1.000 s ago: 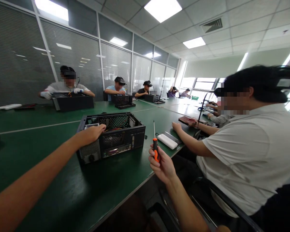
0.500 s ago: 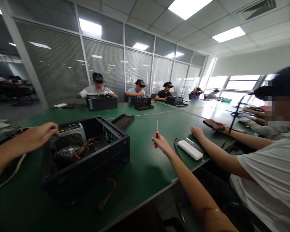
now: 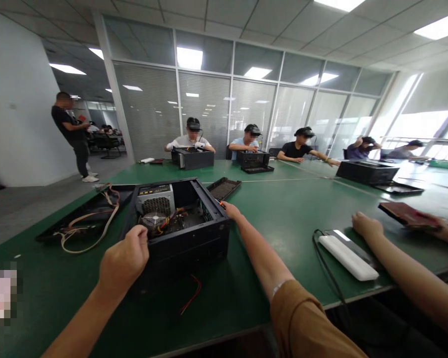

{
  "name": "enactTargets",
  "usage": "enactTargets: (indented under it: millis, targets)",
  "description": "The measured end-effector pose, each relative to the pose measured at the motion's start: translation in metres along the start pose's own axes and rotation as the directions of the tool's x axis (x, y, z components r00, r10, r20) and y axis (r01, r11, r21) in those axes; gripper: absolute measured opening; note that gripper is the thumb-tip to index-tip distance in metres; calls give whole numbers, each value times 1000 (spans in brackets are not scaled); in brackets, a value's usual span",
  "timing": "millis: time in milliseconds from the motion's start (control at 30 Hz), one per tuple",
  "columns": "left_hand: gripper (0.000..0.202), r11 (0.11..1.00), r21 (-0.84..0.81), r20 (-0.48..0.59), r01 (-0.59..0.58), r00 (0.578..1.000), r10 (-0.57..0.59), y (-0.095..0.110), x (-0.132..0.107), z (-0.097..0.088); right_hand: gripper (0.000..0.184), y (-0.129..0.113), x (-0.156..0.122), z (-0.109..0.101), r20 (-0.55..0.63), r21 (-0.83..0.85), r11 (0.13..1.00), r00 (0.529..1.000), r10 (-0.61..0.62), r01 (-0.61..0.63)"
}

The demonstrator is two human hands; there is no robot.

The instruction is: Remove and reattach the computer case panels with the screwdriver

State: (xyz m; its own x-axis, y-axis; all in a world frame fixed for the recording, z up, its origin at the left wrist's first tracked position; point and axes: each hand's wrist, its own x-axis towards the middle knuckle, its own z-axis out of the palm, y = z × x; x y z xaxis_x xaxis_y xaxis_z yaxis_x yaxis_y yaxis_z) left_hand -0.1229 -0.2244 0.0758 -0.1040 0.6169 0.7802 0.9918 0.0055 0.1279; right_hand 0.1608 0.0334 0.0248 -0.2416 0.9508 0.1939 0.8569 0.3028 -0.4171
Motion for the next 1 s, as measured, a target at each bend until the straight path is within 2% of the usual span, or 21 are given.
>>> enactTargets:
  millis: [167,333,433,633,733,833,933,1000]
  targets:
    - [23,991,-69,55,117,992,-113,-61,21,0,53,1,12,3,51,-87,995,997,-51,56]
    - [20,970,-92,75,225,973,-218,-105,43,3,49,-6,20,1,73,-167,984,996,-53,65]
    - [19,958,-99,92,270,961,-262,-122,52,4,39,-13,21,-1,60,-204,978,998,-21,33]
    - [19,954,-95,0,285,958,-286,-139,62,12,28,-28,9,2,86,-204,979,996,26,-8]
    - [19,943,-121,29,311,950,-309,-148,68,18,26,-36,-4,2,159,-159,987,986,40,-15]
    - [18,940,-135,90,315,948,-305,-159,76,24,28,-46,-18,-2,286,-84,996,958,30,-6]
    - [21,948,-106,142,302,948,-286,-169,84,31,32,-51,-35,-13,412,113,992,905,-102,60]
    - [22,955,-72,158,287,949,-274,-174,88,33,35,-43,-50,-26,400,318,942,886,-233,104]
